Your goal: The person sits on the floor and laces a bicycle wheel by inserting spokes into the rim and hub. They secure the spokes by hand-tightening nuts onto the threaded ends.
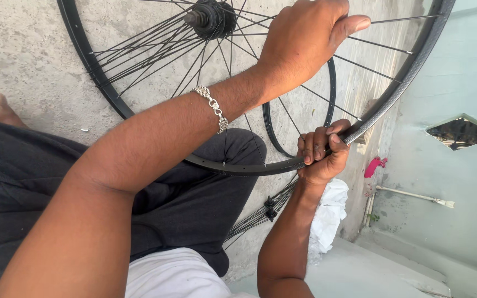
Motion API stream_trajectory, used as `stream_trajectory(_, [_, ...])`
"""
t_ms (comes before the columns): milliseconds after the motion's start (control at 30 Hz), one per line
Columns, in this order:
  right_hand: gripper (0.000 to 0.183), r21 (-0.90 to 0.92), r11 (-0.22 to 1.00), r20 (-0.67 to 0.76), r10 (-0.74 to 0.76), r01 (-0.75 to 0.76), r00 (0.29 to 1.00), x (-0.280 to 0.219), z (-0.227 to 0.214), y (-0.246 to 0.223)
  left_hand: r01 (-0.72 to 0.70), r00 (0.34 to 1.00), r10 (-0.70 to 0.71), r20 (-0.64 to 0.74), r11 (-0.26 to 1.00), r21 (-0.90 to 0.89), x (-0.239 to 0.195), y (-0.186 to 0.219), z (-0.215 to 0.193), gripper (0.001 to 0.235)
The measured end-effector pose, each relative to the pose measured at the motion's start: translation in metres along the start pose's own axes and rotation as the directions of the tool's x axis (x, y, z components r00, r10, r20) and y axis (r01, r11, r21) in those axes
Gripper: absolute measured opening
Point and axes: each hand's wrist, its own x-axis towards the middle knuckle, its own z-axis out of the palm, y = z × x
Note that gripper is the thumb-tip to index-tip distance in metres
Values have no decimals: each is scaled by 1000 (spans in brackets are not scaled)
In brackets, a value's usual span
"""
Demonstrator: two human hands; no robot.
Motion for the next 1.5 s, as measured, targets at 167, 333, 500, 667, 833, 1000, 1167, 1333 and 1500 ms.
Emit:
stream_trajectory(167, [13,-12,1000,-37,1,-1,999,3,-5,5,-33,999,34,-24,999,12,-2,-6,11,42])
stream_trajectory(333, [12,38,999,-21,9,-9,1000,3,-9,7,-115,992,117,-51,993,36,-5,-10,13,42])
stream_trajectory(500, [12,39,999,-22,1,0,1000,1,-8,6,-128,991,130,-21,990,53,-8,-7,8,41])
stream_trajectory(667, [13,29,999,-26,-16,17,1000,0,-4,6,-103,995,103,4,992,66,-6,-7,7,43])
stream_trajectory(833, [14,15,1000,-26,-23,24,999,0,-2,6,-148,987,155,-42,980,132,-5,-8,9,43])
stream_trajectory(1000, [14,9,1000,-31,-22,23,999,0,0,5,-187,982,190,3,966,179,-8,-8,8,46])
stream_trajectory(1167, [14,-3,999,-29,-35,35,999,0,0,6,-232,973,228,39,958,169,-7,-12,7,47])
stream_trajectory(1333, [13,-10,999,-28,-38,38,999,0,-2,6,-208,977,212,-7,965,161,-5,-11,14,36])
stream_trajectory(1500, [12,-27,999,-37,-45,44,998,-2,1,6,-165,985,171,-27,974,157,-2,-9,18,34])
